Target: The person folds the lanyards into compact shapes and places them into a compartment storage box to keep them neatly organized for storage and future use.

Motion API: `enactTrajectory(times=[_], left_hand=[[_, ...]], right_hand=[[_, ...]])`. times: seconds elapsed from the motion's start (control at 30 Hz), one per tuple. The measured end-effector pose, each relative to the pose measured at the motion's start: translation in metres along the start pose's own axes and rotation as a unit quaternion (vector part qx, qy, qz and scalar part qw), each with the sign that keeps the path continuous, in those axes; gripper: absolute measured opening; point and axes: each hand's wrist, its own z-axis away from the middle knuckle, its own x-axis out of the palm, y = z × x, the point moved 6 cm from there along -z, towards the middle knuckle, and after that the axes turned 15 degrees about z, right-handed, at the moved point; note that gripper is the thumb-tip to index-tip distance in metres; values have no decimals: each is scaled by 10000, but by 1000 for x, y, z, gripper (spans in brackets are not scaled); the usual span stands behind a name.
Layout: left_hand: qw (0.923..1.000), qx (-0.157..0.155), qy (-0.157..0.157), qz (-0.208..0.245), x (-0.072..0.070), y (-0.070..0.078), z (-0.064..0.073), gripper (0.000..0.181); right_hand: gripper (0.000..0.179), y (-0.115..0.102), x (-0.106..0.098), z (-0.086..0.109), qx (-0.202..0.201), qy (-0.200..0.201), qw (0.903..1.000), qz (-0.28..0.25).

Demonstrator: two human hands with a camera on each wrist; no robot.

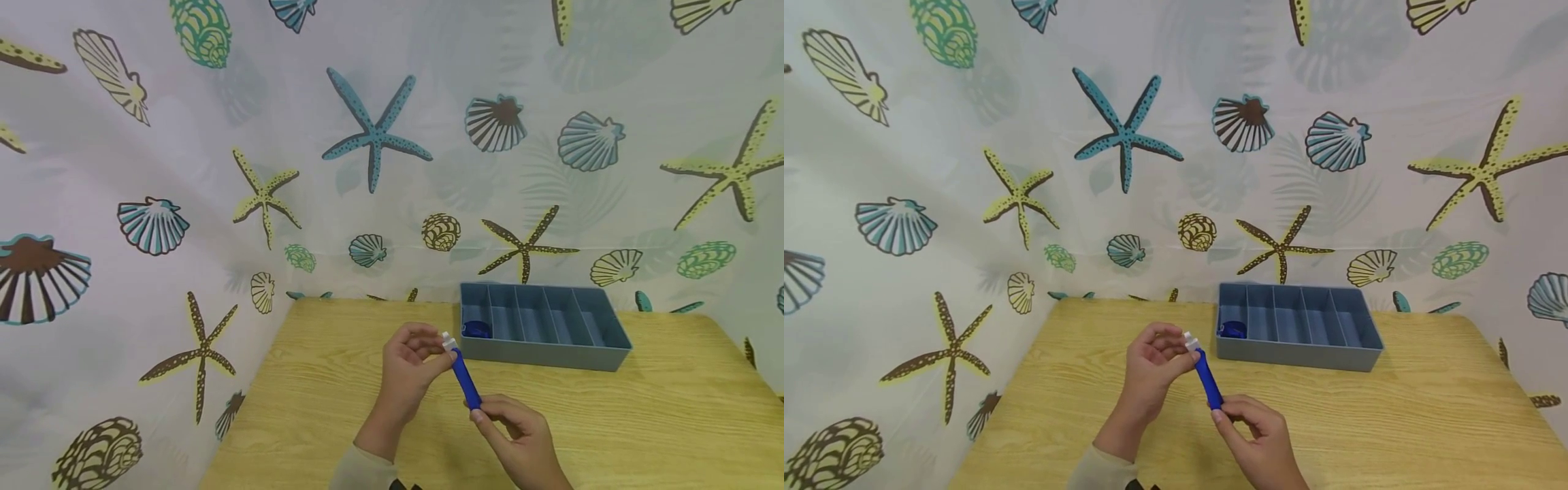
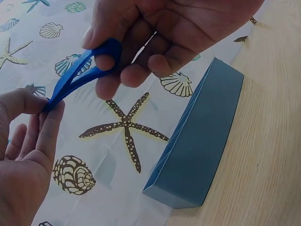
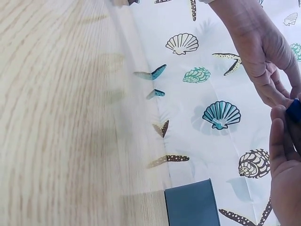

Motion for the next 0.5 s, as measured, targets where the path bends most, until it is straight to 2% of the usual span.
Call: enactTrajectory(times=[0.1,0.27,0.37,0.5], left_hand=[[9999,134,58,-45,-2,1,-1,42],[9997,210,121,-2,-3,1,-1,38],[9998,142,140,57,-3,1,-1,37],[9998,-25,195,77,-3,0,-1,40]], right_hand=[[24,-1,0,1,36,45,9999,91],[28,-3,-1,1,-188,148,9996,172],[29,-3,-1,1,-261,180,9992,249],[27,-3,-2,1,-144,246,9989,378]])
